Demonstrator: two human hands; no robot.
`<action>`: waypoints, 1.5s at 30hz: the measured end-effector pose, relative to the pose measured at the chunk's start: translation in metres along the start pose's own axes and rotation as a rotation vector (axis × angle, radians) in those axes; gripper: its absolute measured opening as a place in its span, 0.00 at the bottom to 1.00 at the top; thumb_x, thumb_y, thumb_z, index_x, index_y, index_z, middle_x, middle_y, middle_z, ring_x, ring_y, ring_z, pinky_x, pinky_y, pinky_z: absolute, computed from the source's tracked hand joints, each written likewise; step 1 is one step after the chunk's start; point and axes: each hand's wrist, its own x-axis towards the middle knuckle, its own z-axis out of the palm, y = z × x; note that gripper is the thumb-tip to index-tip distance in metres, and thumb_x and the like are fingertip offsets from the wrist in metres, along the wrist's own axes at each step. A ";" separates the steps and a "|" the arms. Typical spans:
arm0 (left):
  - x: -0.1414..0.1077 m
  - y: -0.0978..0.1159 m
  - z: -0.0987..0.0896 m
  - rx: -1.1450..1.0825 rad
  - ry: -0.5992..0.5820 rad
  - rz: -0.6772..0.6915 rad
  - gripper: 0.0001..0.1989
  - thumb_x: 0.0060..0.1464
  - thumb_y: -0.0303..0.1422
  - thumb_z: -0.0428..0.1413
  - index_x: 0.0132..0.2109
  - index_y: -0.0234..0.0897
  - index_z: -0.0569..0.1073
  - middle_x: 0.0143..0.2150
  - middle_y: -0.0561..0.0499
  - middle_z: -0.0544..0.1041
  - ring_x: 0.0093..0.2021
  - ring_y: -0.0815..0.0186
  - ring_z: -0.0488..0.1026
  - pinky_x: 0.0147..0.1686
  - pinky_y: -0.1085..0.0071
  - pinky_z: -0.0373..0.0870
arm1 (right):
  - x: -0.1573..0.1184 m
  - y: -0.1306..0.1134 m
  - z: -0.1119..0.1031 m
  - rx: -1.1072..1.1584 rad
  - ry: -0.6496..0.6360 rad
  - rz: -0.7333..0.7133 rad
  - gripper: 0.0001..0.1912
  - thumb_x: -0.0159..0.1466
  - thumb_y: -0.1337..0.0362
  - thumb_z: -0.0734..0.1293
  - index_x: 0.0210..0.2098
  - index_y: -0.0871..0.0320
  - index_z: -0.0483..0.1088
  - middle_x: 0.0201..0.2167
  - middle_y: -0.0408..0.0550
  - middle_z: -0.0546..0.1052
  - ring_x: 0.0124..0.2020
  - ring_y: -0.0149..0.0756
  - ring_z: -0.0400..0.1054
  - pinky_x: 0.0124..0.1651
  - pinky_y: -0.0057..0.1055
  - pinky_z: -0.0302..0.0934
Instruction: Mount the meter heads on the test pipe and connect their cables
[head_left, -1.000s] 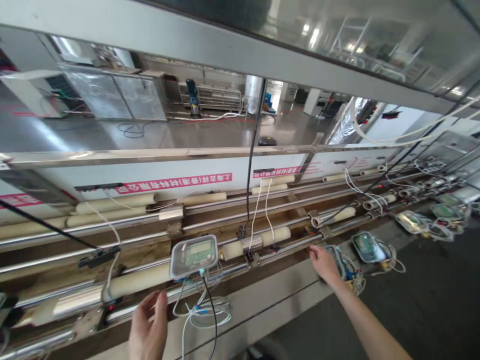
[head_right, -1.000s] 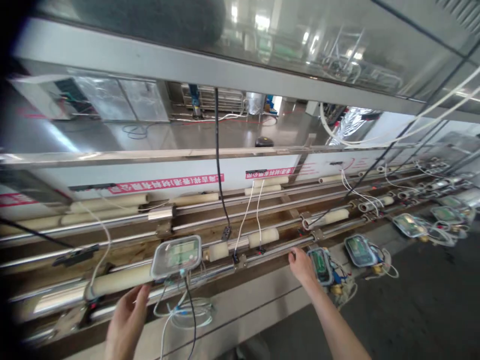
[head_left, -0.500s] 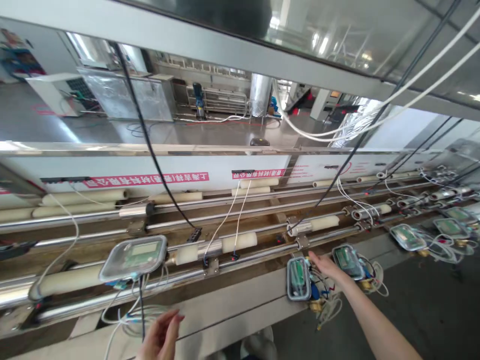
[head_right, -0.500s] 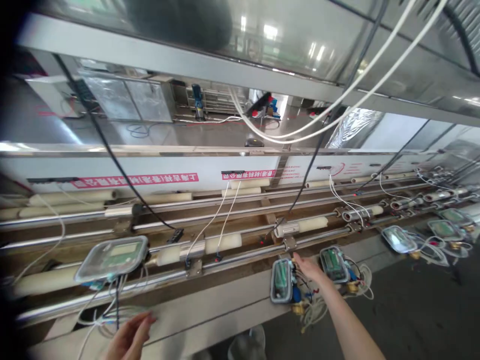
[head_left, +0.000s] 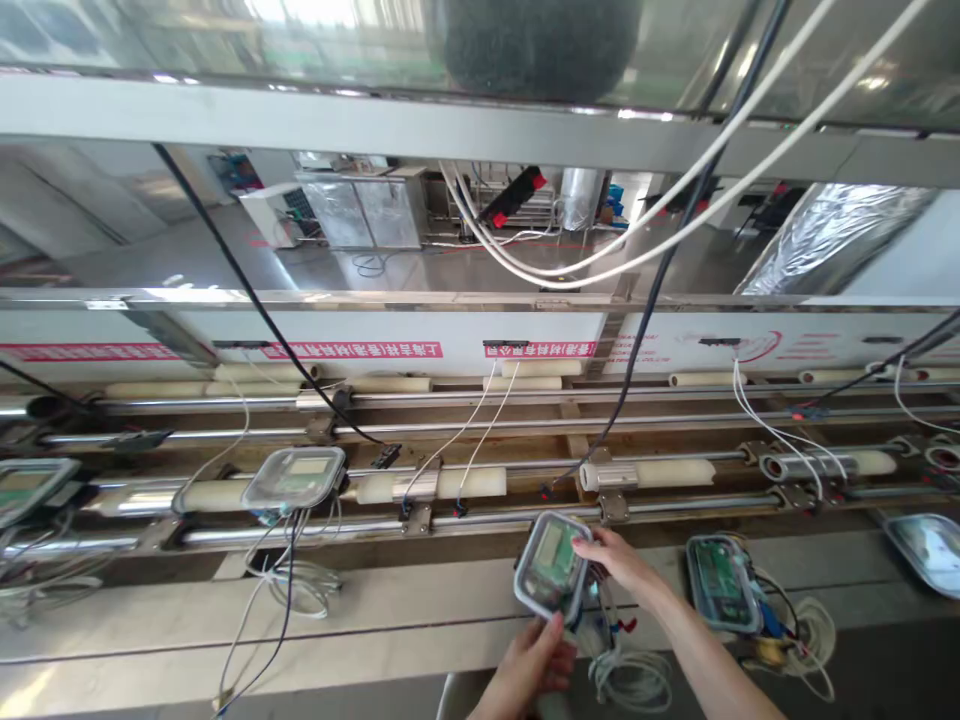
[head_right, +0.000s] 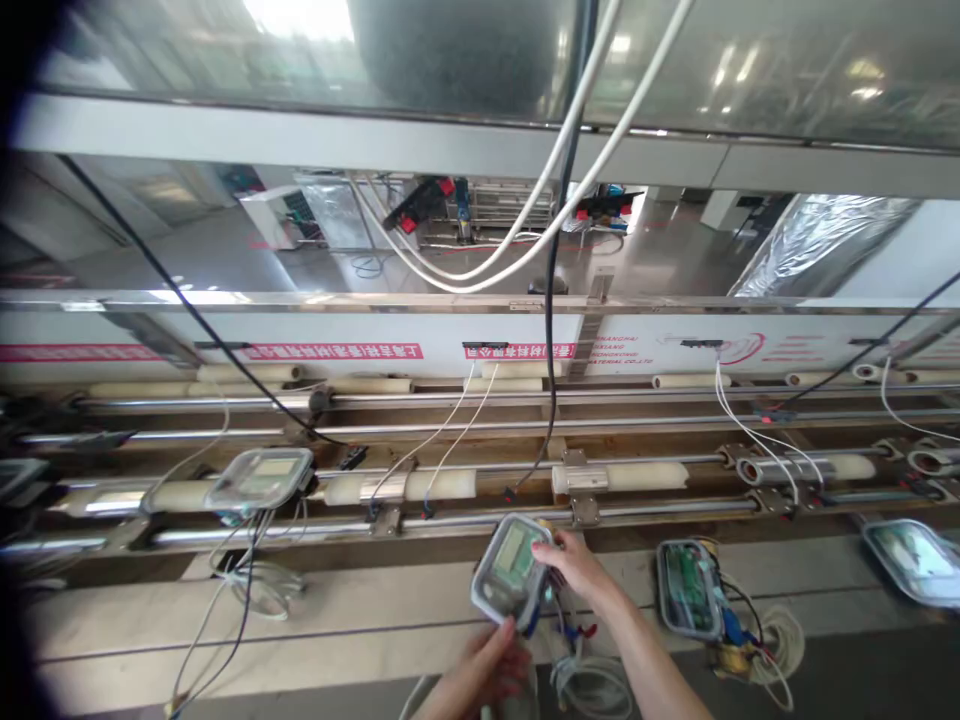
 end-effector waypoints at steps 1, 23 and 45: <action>0.007 0.007 0.004 -0.096 0.032 0.029 0.43 0.29 0.64 0.59 0.43 0.30 0.71 0.36 0.40 0.74 0.35 0.60 0.71 0.31 0.70 0.66 | 0.003 -0.003 0.003 0.084 0.007 -0.002 0.20 0.51 0.50 0.67 0.34 0.60 0.70 0.28 0.45 0.75 0.30 0.34 0.67 0.34 0.29 0.60; 0.089 0.127 -0.006 -0.439 0.134 0.290 0.24 0.40 0.42 0.65 0.42 0.31 0.71 0.41 0.42 0.74 0.33 0.65 0.71 0.33 0.73 0.67 | 0.068 -0.030 0.053 0.616 0.426 -0.119 0.25 0.50 0.47 0.69 0.42 0.55 0.66 0.36 0.45 0.77 0.36 0.40 0.72 0.36 0.34 0.68; 0.091 0.132 0.030 -0.678 0.449 0.441 0.05 0.53 0.28 0.57 0.38 0.32 0.70 0.31 0.48 0.74 0.25 0.70 0.71 0.24 0.78 0.71 | 0.036 0.034 -0.273 -1.053 0.509 0.066 0.26 0.66 0.56 0.47 0.35 0.62 0.71 0.38 0.61 0.76 0.41 0.50 0.71 0.44 0.39 0.60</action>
